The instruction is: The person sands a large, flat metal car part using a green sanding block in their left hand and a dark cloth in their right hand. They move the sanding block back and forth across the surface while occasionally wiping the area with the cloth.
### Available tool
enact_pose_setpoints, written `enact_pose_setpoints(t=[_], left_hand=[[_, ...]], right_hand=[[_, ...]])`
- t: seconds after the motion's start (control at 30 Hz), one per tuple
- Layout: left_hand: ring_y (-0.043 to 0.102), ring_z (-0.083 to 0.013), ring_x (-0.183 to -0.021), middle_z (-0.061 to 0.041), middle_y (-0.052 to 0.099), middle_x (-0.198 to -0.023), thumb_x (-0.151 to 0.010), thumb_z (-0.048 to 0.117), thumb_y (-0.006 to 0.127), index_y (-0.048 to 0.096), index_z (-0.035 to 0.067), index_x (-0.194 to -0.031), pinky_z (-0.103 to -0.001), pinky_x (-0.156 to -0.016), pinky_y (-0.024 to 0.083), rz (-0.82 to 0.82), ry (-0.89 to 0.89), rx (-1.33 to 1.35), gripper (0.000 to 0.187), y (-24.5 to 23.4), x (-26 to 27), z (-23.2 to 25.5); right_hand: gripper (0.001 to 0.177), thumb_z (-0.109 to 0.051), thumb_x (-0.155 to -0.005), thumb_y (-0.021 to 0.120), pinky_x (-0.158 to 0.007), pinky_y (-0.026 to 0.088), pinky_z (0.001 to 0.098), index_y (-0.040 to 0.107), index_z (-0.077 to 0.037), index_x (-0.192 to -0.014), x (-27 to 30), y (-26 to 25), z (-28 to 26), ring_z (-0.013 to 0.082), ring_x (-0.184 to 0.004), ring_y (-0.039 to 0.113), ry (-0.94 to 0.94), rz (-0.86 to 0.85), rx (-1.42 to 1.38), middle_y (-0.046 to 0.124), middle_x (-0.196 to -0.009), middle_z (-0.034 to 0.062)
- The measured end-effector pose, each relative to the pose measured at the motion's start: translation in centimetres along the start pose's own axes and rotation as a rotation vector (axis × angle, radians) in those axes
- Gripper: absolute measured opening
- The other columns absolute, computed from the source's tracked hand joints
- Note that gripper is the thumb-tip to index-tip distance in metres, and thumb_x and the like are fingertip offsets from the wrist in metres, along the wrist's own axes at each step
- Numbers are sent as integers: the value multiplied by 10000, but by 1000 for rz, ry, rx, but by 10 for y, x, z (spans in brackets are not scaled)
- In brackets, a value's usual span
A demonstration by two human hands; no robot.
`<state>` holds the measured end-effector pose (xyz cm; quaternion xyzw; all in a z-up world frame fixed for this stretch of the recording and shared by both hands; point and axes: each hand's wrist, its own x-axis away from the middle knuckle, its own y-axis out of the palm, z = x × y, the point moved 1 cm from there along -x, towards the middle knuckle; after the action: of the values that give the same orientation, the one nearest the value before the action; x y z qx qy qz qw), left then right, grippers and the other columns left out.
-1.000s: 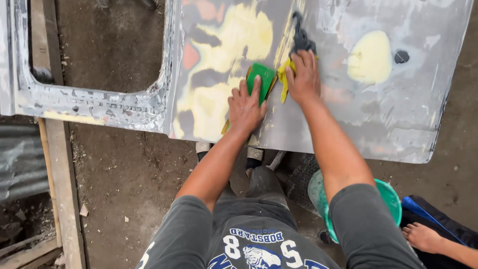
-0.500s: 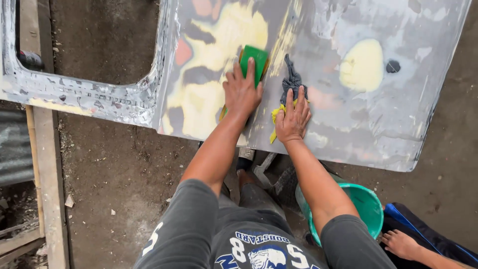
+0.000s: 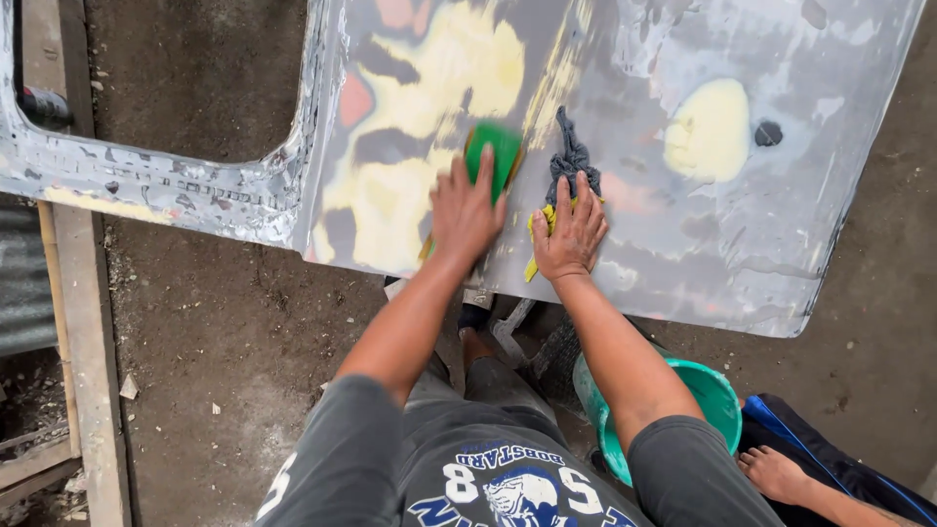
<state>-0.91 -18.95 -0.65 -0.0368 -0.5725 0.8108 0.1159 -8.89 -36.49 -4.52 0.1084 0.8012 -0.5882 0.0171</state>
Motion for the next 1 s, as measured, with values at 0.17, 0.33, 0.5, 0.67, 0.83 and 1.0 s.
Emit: enact_pose_setpoints(t=[0.17, 0.33, 0.5, 0.67, 0.83, 1.0], left_hand=[[526, -431, -1119, -250, 430, -1476, -872, 416, 691, 350, 172, -1565, -555, -871, 464, 34, -22, 15, 810, -3, -32, 10], [515, -417, -1090, -270, 424, -1446, -863, 396, 696, 365, 201, -1578, -556, -908, 455, -43, -2, 59, 811, -17, 53, -4], [517, -429, -1113, -261, 452, -1417, -864, 391, 704, 347, 183, -1566, -554, -885, 453, -42, 11, 25, 815, -12, 57, -8], [512, -446, -1136, -263, 423, -1458, -847, 425, 724, 347, 184, -1555, -574, -871, 456, 80, 1, -5, 837, 7, -48, 8], [519, -436, -1132, -259, 420, -1475, -861, 410, 713, 345, 185, -1569, -562, -888, 466, 70, -40, -7, 829, -8, -17, 6], [506, -428, -1099, -290, 429, -1431, -877, 396, 695, 370, 153, -1575, -550, -902, 448, -88, -27, -7, 807, -10, 86, -11]], right_hand=[[658, -413, -1009, 589, -1173, 248, 555, 453, -96, -1570, -2, -2, -1, 390, -1441, 352, 13, 0, 0, 333, -1653, 158], [650, -408, -1009, 593, -1184, 247, 553, 458, -99, -1565, -4, -4, -1, 383, -1441, 354, -1, 13, 0, 340, -1652, 150], [646, -398, -1001, 600, -1171, 247, 551, 469, -92, -1554, -3, -3, -2, 387, -1429, 357, 22, 1, -8, 341, -1644, 154], [648, -396, -987, 605, -1182, 246, 548, 468, -101, -1548, -2, -1, -1, 386, -1427, 357, 9, 13, -2, 349, -1641, 140], [650, -391, -1001, 605, -1182, 248, 548, 453, -94, -1559, -6, -5, -2, 391, -1433, 359, -14, 12, -16, 342, -1649, 151], [651, -388, -992, 594, -1169, 237, 553, 452, -104, -1560, -5, -6, -2, 394, -1425, 347, 15, -26, -9, 335, -1649, 147]])
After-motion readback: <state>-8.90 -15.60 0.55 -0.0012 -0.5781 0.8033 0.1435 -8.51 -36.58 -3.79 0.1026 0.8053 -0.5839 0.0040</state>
